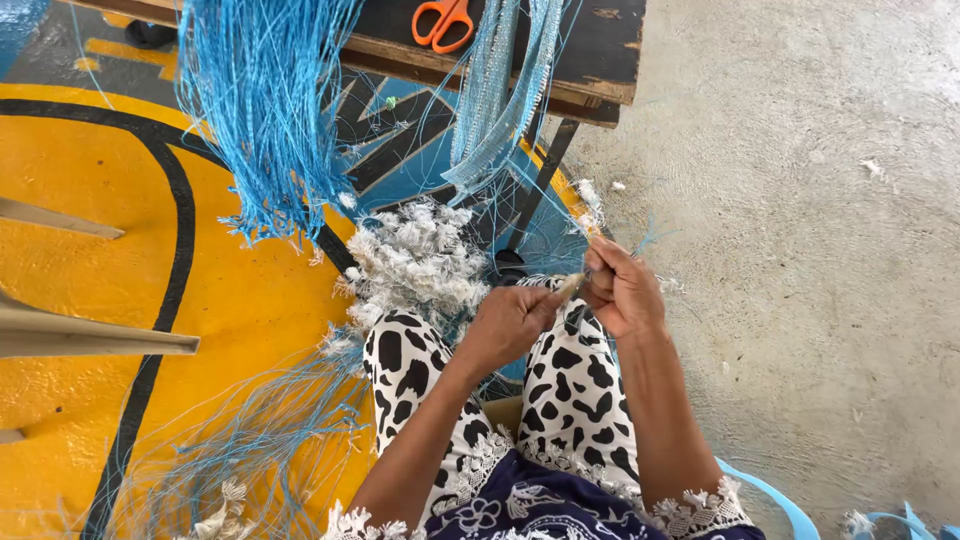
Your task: Knotting and weaving blue plastic strands and white decorative material together.
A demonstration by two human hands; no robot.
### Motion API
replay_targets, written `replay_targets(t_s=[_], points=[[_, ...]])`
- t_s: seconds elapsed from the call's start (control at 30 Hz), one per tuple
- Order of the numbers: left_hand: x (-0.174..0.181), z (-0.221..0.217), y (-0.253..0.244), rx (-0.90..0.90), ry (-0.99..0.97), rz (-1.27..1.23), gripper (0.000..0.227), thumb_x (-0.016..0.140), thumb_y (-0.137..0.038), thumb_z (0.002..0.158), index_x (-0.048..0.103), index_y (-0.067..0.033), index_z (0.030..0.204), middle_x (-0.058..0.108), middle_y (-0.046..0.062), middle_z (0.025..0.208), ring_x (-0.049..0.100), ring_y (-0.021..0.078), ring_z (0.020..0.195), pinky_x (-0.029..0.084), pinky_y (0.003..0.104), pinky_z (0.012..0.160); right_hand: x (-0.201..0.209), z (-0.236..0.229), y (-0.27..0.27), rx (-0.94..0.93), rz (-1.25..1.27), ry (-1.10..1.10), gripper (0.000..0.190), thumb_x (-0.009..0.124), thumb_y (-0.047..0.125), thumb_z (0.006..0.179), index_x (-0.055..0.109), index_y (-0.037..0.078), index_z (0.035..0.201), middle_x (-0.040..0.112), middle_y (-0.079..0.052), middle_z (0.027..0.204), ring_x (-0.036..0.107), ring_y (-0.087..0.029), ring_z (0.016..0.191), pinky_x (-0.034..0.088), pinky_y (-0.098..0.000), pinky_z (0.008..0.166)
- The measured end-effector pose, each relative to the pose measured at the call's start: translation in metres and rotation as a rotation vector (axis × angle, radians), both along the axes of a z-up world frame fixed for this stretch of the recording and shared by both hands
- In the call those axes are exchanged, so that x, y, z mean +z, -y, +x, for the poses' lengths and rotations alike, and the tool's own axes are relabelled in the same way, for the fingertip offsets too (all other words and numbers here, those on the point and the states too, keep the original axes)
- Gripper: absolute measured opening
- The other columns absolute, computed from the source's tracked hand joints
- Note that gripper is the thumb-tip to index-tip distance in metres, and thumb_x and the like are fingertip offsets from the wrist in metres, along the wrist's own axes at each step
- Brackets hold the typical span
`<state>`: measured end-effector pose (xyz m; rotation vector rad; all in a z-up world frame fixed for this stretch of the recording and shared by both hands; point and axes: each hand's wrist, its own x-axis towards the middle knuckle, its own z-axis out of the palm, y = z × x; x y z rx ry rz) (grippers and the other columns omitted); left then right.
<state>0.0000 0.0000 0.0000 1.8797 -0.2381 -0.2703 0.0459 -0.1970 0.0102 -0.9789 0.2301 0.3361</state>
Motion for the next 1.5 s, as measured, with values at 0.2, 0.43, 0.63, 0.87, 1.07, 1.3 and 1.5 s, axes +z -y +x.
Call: replay_targets(t_s=[0.2,0.43,0.63,0.87,1.07,1.3,1.5], points=[[0.033,-0.015,-0.043,-0.173,-0.054,0.533,0.054,0.046,-0.051,0.103,0.073,-0.0157,0.072,0.057,0.005,0.053,0.05,0.02,0.047,0.043,0.039,0.051,-0.024,0.02,0.061,-0.288,-0.043,0.067,0.02,0.062,0.008,0.096,0.057,0.014,0.077,0.036,0.008,0.058,0.025,-0.003,0.046,0.019,-0.0236,0.042],[-0.008,0.028,-0.06,0.293,0.399,0.822,0.063,0.06,-0.047,0.091,0.056,-0.0035,0.137,0.067,0.019,0.123,0.061,0.0381,0.115,0.03,0.064,0.109,-0.032,0.013,0.004,-0.296,-0.242,0.185,0.026,0.066,0.021,0.101,0.061,0.012,0.077,0.045,0.009,0.059,0.034,-0.003,0.045,0.023,-0.026,0.041],[0.002,0.03,0.024,0.192,0.379,0.461,0.052,0.065,-0.033,0.091,0.059,-0.0028,0.132,0.067,0.018,0.122,0.062,0.0338,0.114,0.026,0.063,0.106,-0.027,0.008,-0.03,-0.226,-0.151,0.13,0.032,0.06,0.025,0.104,0.061,0.01,0.076,0.049,0.006,0.057,0.038,-0.006,0.044,0.025,-0.0252,0.042],[0.007,0.002,0.024,0.145,0.534,0.433,0.023,0.063,-0.022,0.1,0.069,-0.0086,0.083,0.071,0.009,0.079,0.068,0.0275,0.08,0.045,0.045,0.095,-0.051,0.02,0.01,-0.168,0.03,-0.086,0.032,0.063,0.024,0.097,0.051,0.016,0.068,0.035,0.008,0.053,0.031,-0.005,0.041,0.023,-0.0233,0.039],[0.001,-0.027,-0.028,-0.005,0.588,0.66,0.02,0.058,-0.016,0.099,0.078,-0.0174,0.095,0.074,0.007,0.079,0.069,0.0197,0.075,0.036,0.053,0.11,-0.044,0.046,0.082,-0.407,0.031,-0.019,0.033,0.061,0.021,0.095,0.051,0.016,0.065,0.026,0.008,0.046,0.02,-0.007,0.037,0.019,-0.0261,0.037],[-0.02,-0.034,-0.121,-0.151,0.757,0.823,0.023,0.057,-0.008,0.093,0.077,-0.0198,0.096,0.074,0.005,0.085,0.068,0.0202,0.091,0.04,0.049,0.108,-0.048,0.046,0.16,-0.677,0.106,-0.046,0.032,0.063,0.021,0.094,0.049,0.016,0.065,0.026,0.007,0.045,0.017,-0.01,0.039,0.016,-0.0291,0.041],[-0.11,-0.012,-0.244,0.089,0.559,1.053,0.013,0.072,-0.014,0.092,0.075,-0.0214,0.102,0.073,0.006,0.089,0.065,0.0246,0.096,0.046,0.046,0.1,-0.05,0.054,0.231,-0.869,0.19,0.044,0.029,0.062,0.018,0.084,0.045,0.017,0.06,0.03,0.005,0.044,0.023,-0.011,0.034,0.021,-0.031,0.033]])
